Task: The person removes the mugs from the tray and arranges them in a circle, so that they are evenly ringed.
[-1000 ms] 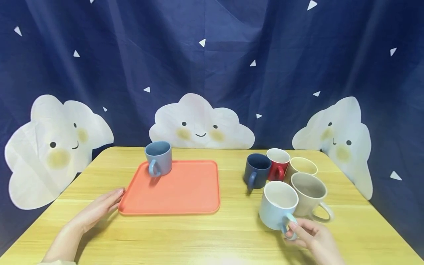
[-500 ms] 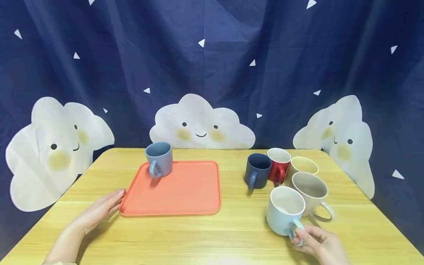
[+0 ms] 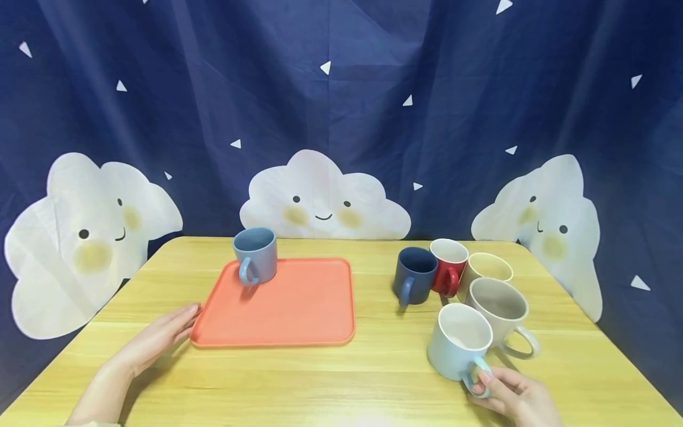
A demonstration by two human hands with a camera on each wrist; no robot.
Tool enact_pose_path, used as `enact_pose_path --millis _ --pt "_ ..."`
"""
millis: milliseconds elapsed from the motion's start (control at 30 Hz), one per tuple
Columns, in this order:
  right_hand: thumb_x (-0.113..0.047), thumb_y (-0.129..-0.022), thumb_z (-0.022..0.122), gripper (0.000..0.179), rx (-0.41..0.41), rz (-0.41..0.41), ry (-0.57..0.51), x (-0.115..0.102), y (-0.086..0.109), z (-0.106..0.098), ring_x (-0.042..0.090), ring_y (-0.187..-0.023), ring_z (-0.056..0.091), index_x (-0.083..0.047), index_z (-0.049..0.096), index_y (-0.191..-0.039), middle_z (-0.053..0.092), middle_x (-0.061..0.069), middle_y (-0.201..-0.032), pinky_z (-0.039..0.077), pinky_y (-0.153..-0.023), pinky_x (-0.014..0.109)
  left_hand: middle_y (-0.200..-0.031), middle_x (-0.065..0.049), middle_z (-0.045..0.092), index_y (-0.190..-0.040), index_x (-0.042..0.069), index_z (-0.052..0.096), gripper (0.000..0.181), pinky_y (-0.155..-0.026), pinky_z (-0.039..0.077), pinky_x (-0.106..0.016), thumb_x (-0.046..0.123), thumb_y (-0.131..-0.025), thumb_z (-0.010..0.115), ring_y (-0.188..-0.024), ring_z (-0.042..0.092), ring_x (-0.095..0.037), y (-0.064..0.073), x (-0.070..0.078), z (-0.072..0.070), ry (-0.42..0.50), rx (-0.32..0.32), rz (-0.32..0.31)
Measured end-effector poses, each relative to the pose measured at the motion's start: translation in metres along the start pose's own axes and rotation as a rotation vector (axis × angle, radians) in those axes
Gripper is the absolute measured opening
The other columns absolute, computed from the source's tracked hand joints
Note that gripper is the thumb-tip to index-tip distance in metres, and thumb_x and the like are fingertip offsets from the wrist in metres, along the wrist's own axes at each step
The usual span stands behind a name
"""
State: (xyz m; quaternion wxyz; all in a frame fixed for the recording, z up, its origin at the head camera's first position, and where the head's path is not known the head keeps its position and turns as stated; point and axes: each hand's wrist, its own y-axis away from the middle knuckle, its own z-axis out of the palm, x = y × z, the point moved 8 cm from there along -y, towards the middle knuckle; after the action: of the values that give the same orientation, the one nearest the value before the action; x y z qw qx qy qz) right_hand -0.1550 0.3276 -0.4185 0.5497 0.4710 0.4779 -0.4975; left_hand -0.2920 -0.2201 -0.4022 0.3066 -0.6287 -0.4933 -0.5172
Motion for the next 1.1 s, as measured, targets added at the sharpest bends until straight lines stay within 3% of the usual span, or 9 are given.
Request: enact_pose_path --millis 100,167,267,400,533,633,700,900,1100 --pt "-0.004 -0.099 0.042 0.030 -0.073 -0.012 -0.052 0.000 -0.001 0.003 0.016 -0.087 0.066 -0.011 0.071 -0.094 0.066 0.003 -0.087 0.055 -0.079 0.034 -0.147 -0.034 0.010 -0.140 -0.017 0.012 0.066 -0.110 0.021 -0.046 0.033 -0.102 0.033 -0.136 0.012 -0.042 0.000 0.000 0.000 0.000 -0.001 0.003" --pt "-0.006 -0.099 0.044 0.030 -0.045 0.025 0.004 0.001 -0.002 0.000 0.014 -0.086 0.065 -0.015 0.072 -0.092 0.066 0.001 -0.087 0.056 -0.078 0.031 -0.146 -0.034 0.010 -0.140 -0.018 0.012 0.067 -0.110 0.021 -0.046 0.034 -0.102 0.033 -0.136 0.012 -0.042 0.000 0.001 0.001 0.000 -0.002 0.008" --pt "-0.007 -0.097 0.048 0.028 0.016 0.031 0.222 -0.003 -0.002 -0.006 0.006 -0.083 0.063 -0.021 0.072 -0.090 0.067 -0.004 -0.085 0.056 -0.073 0.024 -0.146 -0.034 0.011 -0.140 -0.018 0.012 0.068 -0.110 0.021 -0.047 0.034 -0.102 0.034 -0.136 0.012 -0.042 0.000 0.001 0.000 0.000 0.000 0.007" --pt "-0.002 -0.093 0.052 0.027 0.171 -0.053 0.553 -0.020 0.001 -0.016 -0.001 -0.076 0.061 -0.021 0.071 -0.088 0.066 -0.013 -0.082 0.055 -0.064 0.018 -0.146 -0.034 0.010 -0.140 -0.018 0.012 0.067 -0.110 0.021 -0.047 0.034 -0.102 0.033 -0.136 0.012 -0.042 0.000 0.002 0.000 0.002 0.003 0.004" --pt "-0.010 -0.093 0.056 0.014 0.302 -0.051 0.724 -0.040 0.005 -0.022 -0.004 -0.074 0.061 -0.008 0.069 -0.093 0.066 -0.015 -0.081 0.053 -0.061 0.017 -0.146 -0.034 0.011 -0.140 -0.017 0.013 0.068 -0.110 0.022 -0.046 0.035 -0.102 0.034 -0.136 0.013 -0.042 -0.001 0.002 0.000 -0.003 0.001 0.014" --pt "-0.019 -0.093 0.058 0.023 0.332 -0.043 0.849 -0.056 0.005 -0.022 -0.008 -0.076 0.056 0.001 0.066 -0.100 0.065 -0.017 -0.084 0.049 -0.060 0.014 -0.146 -0.034 0.012 -0.140 -0.017 0.014 0.068 -0.110 0.022 -0.046 0.035 -0.102 0.034 -0.136 0.013 -0.042 -0.001 0.002 -0.001 -0.008 0.003 0.019" --pt "-0.023 -0.092 0.060 0.026 0.335 -0.065 0.918 -0.068 0.005 -0.019 -0.014 -0.079 0.051 0.000 0.066 -0.102 0.062 -0.023 -0.088 0.046 -0.060 0.012 -0.146 -0.034 0.012 -0.139 -0.018 0.014 0.068 -0.110 0.022 -0.046 0.035 -0.102 0.034 -0.135 0.014 -0.042 -0.001 0.002 -0.001 -0.011 0.007 0.022" --pt "-0.024 -0.090 0.062 0.027 0.315 -0.147 0.952 -0.095 0.001 0.006 -0.015 -0.081 0.050 -0.004 0.066 -0.107 0.058 -0.027 -0.093 0.044 -0.061 0.007 -0.146 -0.032 0.015 -0.140 -0.016 0.016 0.069 -0.110 0.023 -0.044 0.038 -0.101 0.035 -0.135 0.017 -0.040 -0.001 0.001 0.001 0.003 0.011 0.014" --pt "-0.002 -0.085 0.064 0.016 0.190 -0.387 0.812 -0.109 -0.008 0.059 -0.003 -0.081 0.060 -0.003 0.067 -0.101 0.066 -0.014 -0.094 0.048 -0.067 0.008 -0.146 -0.033 0.015 -0.140 -0.016 0.016 0.070 -0.110 0.023 -0.045 0.039 -0.101 0.034 -0.135 0.018 -0.040 0.000 0.001 0.001 -0.003 0.011 0.014"
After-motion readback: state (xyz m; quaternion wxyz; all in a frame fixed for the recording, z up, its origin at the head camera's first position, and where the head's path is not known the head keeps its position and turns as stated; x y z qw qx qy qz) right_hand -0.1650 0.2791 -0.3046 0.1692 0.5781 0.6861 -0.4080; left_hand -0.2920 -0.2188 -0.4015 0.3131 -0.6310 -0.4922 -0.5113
